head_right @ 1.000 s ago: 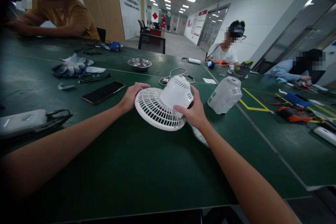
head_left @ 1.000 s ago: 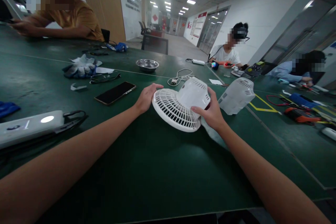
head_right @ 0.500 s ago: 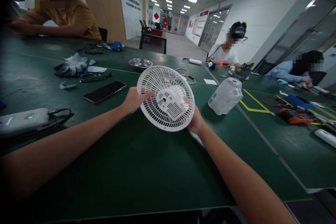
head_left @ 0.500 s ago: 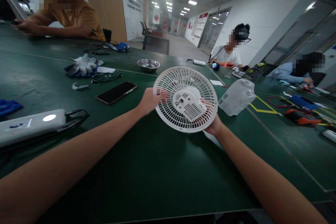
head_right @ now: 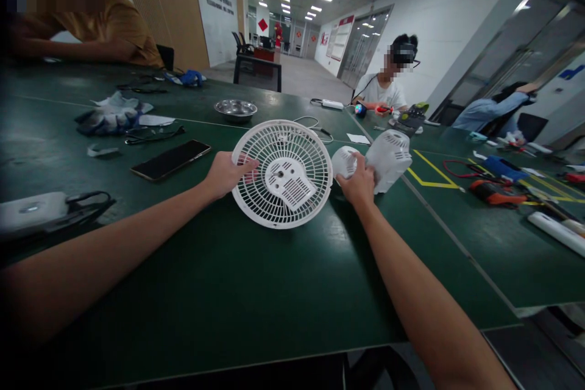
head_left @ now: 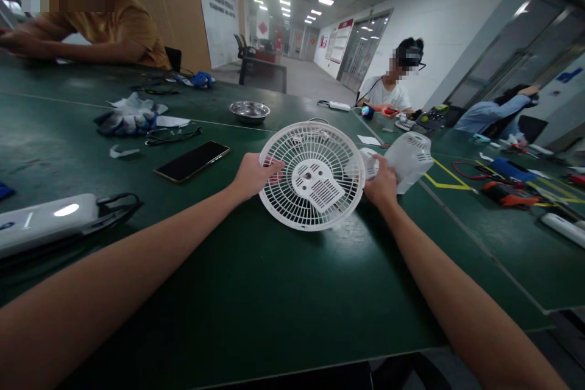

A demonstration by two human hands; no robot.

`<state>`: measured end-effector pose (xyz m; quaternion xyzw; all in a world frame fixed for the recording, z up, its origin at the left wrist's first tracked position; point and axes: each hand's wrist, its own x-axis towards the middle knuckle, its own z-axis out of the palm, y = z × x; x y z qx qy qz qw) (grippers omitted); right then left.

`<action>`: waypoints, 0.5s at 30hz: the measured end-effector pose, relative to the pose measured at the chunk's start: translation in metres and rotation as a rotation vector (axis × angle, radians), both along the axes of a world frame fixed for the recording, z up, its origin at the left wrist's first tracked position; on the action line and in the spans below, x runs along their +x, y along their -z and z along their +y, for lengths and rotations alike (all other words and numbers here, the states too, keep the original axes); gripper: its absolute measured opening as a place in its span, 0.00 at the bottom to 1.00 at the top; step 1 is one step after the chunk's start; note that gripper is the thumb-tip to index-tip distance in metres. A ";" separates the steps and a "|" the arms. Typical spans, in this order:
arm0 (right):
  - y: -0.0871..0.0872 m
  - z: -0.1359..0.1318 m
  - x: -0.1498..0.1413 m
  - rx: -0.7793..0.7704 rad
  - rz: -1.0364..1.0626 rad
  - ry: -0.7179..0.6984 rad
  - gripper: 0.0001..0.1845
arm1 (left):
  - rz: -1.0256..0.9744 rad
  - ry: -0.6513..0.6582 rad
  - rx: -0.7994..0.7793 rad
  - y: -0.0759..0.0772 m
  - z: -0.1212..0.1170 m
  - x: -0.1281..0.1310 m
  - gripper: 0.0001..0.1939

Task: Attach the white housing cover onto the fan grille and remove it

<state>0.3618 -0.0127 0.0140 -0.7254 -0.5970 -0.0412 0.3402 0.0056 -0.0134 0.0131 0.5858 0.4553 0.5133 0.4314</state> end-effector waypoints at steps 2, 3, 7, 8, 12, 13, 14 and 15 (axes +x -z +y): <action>0.005 0.002 0.002 -0.012 -0.026 0.028 0.42 | 0.013 -0.004 0.009 0.003 0.003 -0.002 0.08; 0.006 0.003 0.002 -0.013 -0.035 0.030 0.42 | 0.016 -0.003 0.012 0.005 0.004 -0.004 0.08; 0.000 0.002 0.001 0.109 -0.085 -0.011 0.35 | 0.005 0.021 0.005 0.013 0.010 -0.009 0.10; -0.005 0.001 0.002 0.182 -0.116 -0.016 0.33 | 0.005 0.022 0.002 0.014 0.011 -0.010 0.10; -0.025 -0.006 0.024 0.471 -0.202 0.133 0.35 | -0.004 0.025 -0.010 0.016 0.011 -0.011 0.09; -0.026 -0.006 0.034 0.510 -0.180 0.200 0.38 | -0.007 0.023 -0.010 0.016 0.011 -0.011 0.09; -0.024 -0.004 0.045 0.527 -0.135 0.260 0.42 | -0.009 0.021 -0.009 0.016 0.011 -0.011 0.09; -0.020 -0.001 0.058 0.517 -0.073 0.297 0.45 | -0.009 0.020 -0.006 0.016 0.011 -0.011 0.10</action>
